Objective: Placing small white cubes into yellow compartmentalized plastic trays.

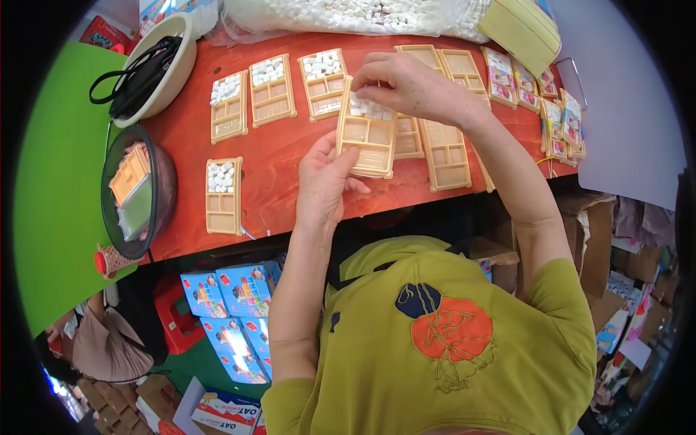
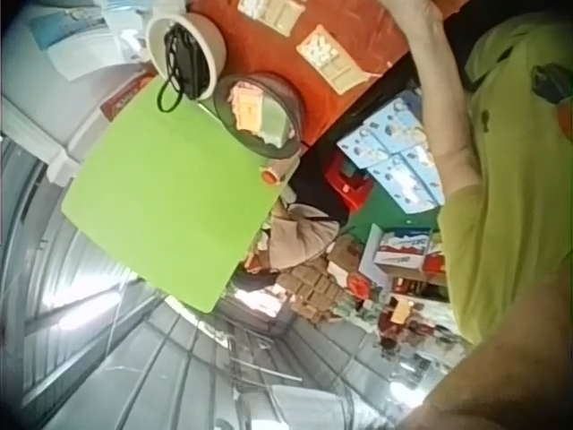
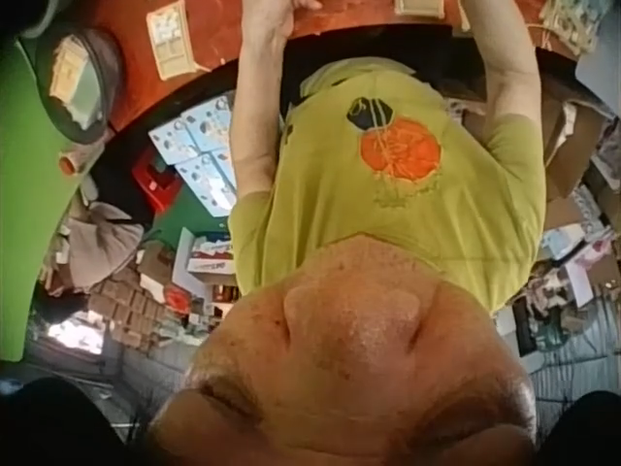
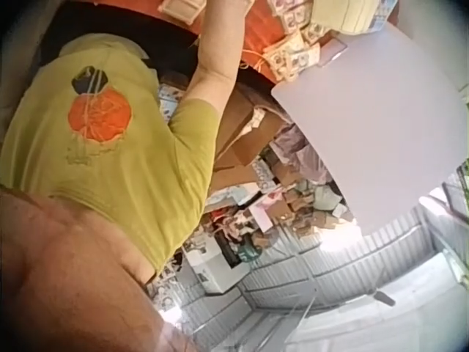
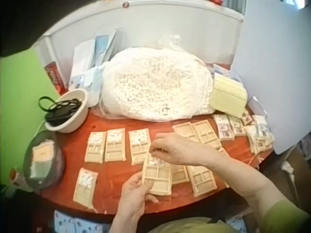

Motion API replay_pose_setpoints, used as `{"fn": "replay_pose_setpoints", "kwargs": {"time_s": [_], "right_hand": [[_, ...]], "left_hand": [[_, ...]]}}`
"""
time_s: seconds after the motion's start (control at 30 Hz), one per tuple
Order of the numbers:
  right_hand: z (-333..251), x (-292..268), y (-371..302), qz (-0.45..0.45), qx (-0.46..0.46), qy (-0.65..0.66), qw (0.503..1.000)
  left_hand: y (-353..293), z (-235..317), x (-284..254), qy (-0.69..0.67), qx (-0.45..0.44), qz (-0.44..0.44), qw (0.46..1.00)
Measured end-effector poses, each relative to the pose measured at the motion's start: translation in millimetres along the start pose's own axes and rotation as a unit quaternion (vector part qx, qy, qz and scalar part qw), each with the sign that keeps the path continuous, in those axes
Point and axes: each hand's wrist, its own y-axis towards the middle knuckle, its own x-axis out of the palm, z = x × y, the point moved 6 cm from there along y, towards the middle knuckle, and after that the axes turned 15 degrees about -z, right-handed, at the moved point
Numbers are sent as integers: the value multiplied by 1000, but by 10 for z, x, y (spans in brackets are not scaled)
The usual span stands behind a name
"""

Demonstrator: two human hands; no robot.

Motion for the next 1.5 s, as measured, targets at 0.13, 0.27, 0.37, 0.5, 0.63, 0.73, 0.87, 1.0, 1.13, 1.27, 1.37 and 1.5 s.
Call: {"fn": "replay_pose_setpoints", "kwargs": {"time_s": [0.13,0.27,0.37,0.5,0.63,0.73,0.87,1.0,1.13,1.27,1.37,1.5], "right_hand": [[31,-39,-86,-10,50,50,997],[14,62,-139,2,50,45,998],[-141,157,-85,42,2,-47,998],[-250,104,-46,73,22,2,997],[-495,421,68,18,-80,53,995],[-703,674,163,-3,-77,-5,997],[-845,849,307,-15,-91,12,996],[-1038,1144,365,-23,-130,39,990],[-1307,1621,177,-79,-129,-46,987],[-1261,1773,217,-42,-109,-55,992],[-1292,1623,301,23,-85,-71,994],[-1230,1593,472,69,-63,-87,992]], "left_hand": [[-92,-18,-46,-12,3,-2,1000],[-143,-52,-52,-24,5,-6,1000],[-193,-94,-55,-24,3,-7,1000],[-384,-96,-150,-23,8,20,1000],[-708,-125,-356,-41,31,59,997],[-988,-158,-515,-33,36,96,994],[-1364,-220,-719,-43,53,154,986],[-1549,-242,-945,-13,57,228,972],[-1530,-127,-966,41,79,283,955],[-1546,-117,-944,23,84,307,948],[-1590,-148,-947,19,93,305,947],[-1623,-199,-963,34,113,312,943]]}}
